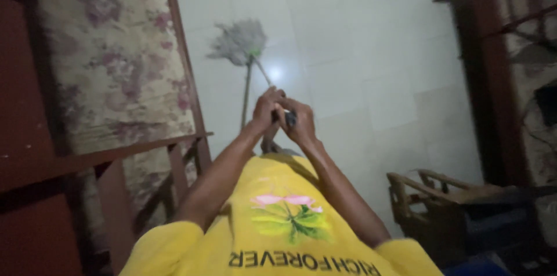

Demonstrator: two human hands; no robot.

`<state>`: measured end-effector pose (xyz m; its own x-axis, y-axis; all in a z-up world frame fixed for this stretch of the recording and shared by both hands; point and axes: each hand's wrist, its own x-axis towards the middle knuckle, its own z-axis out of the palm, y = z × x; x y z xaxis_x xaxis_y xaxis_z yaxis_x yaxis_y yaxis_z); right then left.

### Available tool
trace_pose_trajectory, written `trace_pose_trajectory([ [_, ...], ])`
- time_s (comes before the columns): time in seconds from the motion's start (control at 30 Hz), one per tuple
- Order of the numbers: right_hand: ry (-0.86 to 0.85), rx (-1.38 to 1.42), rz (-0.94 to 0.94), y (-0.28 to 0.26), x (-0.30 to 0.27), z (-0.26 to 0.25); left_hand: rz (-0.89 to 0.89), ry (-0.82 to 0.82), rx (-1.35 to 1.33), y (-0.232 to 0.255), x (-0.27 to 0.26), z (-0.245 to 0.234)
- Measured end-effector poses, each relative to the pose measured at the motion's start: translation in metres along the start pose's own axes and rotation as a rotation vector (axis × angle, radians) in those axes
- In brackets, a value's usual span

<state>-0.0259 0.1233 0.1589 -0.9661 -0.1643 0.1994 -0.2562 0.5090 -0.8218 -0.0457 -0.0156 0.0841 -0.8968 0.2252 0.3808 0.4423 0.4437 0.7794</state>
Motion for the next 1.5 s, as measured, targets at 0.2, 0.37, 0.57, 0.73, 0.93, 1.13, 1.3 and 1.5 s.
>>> trace_pose_trajectory([
  [0.2, -0.008, -0.112, 0.168, -0.034, -0.039, -0.053, -0.365, -0.215, -0.016, 0.083, -0.007, 0.006],
  [0.37, 0.022, -0.031, 0.272, -0.051, -0.074, -0.060, -0.287, -0.390, 0.267, 0.092, -0.027, 0.024],
  [0.57, 0.066, 0.061, 0.279, -0.030, -0.102, -0.042, -0.414, -0.282, -0.133, 0.067, -0.062, 0.048],
  [0.73, 0.033, 0.067, 0.238, -0.008, -0.100, -0.027, -0.133, -0.201, 0.007, 0.032, -0.073, 0.063],
  [0.93, -0.011, 0.028, 0.016, 0.033, -0.078, -0.005, -0.253, -0.205, 0.168, -0.033, -0.072, 0.093],
  [1.13, -0.004, -0.078, -0.031, 0.053, -0.015, -0.007, -0.321, 0.009, -0.341, -0.128, -0.041, 0.141],
  [1.3, 0.066, -0.096, -0.064, 0.046, 0.028, -0.015, -0.396, 0.178, -1.168, -0.230, -0.028, 0.203],
  [1.5, 0.106, -0.109, -0.063, 0.033, 0.035, -0.040, -0.156, 0.163, 0.196, -0.003, 0.024, 0.090],
])
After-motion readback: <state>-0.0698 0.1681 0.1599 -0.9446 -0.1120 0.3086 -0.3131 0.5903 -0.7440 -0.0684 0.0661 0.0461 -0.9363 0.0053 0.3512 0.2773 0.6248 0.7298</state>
